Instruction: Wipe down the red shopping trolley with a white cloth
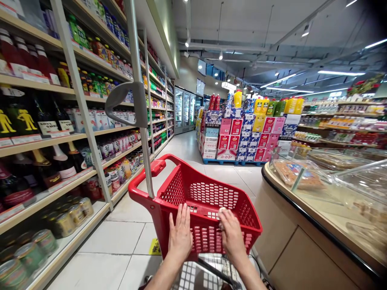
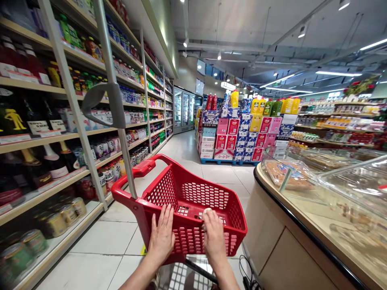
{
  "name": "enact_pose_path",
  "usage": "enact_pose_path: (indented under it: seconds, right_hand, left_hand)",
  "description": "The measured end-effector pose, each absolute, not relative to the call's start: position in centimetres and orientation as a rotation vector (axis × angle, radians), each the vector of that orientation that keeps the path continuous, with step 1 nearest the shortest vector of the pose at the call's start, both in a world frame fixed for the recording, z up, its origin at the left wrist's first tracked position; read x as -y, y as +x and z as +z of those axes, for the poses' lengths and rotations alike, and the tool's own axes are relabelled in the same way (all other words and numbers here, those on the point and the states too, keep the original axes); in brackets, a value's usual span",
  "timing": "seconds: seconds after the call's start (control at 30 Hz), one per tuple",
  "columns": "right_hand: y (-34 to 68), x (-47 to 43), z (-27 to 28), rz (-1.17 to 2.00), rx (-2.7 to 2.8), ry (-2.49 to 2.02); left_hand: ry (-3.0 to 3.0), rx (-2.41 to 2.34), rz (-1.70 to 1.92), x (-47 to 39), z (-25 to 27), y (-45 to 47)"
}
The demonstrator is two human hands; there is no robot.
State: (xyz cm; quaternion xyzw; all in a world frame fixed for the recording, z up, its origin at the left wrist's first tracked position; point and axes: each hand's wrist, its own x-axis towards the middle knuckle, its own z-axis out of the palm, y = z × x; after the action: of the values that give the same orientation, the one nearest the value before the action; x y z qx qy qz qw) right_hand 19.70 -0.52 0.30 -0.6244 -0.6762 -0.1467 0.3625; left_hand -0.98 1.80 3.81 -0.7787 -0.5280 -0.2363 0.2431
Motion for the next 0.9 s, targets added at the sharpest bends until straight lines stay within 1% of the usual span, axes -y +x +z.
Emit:
enact_pose_path:
  seconds: [0.13, 0.2, 0.27, 0.37, 0.43, 0.5, 0.6, 0.67, 0.83, 0.9]
  right_hand:
    - [25.5, 2.9, -1.7, -0.423, 1.316, -1.946]
    - [26.2, 3.2, -2.0, -0.434, 1.260, -1.937]
    - [24.4, 2.6, -1.5, -0.432, 1.361, -1.814]
    - [20.5, 1.3, -0.1, -0.395, 1.655, -1.613]
    - [19.8, 1.4, 0.6, -0.360, 1.759, -1.613]
    - [21.1, 2.1, 0.6, -0.336, 1.662, -1.781]
    - [23.9, 3.1, 0.2, -0.312, 1.313, -2.061]
    - [23.8, 2.9, 0.2, -0.296, 1.260, -2.075]
    - [18.0, 1.5, 1.5, -0.269, 1.735, -1.709]
    - [17.6, 1.6, 1.8, -0.258, 1.810, -1.693]
  left_hand:
    - [-2.191, 1.482, -0.594, -1.5, 4.4, -0.7]
    - [-2.206, 1.501, -0.579, -1.3, 4.8, -0.5]
    - [-2.217, 1.513, -0.565, -1.3, 5.2, -0.4]
    - [-2.230, 1.514, -0.534, -1.2, 5.6, -0.6]
    - [-2.233, 1.506, -0.512, -1.2, 5.6, -0.7]
    - [-2.232, 1.493, -0.502, -1.1, 5.3, -0.8]
    - [-2.229, 1.480, -0.509, -1.0, 4.9, -0.7]
    - [-2.225, 1.482, -0.521, -1.0, 4.7, -0.6]
    - [-2.223, 1.476, -0.519, -1.0, 5.0, -0.7]
    - [-2.240, 1.468, -0.503, -0.9, 5.1, -1.0]
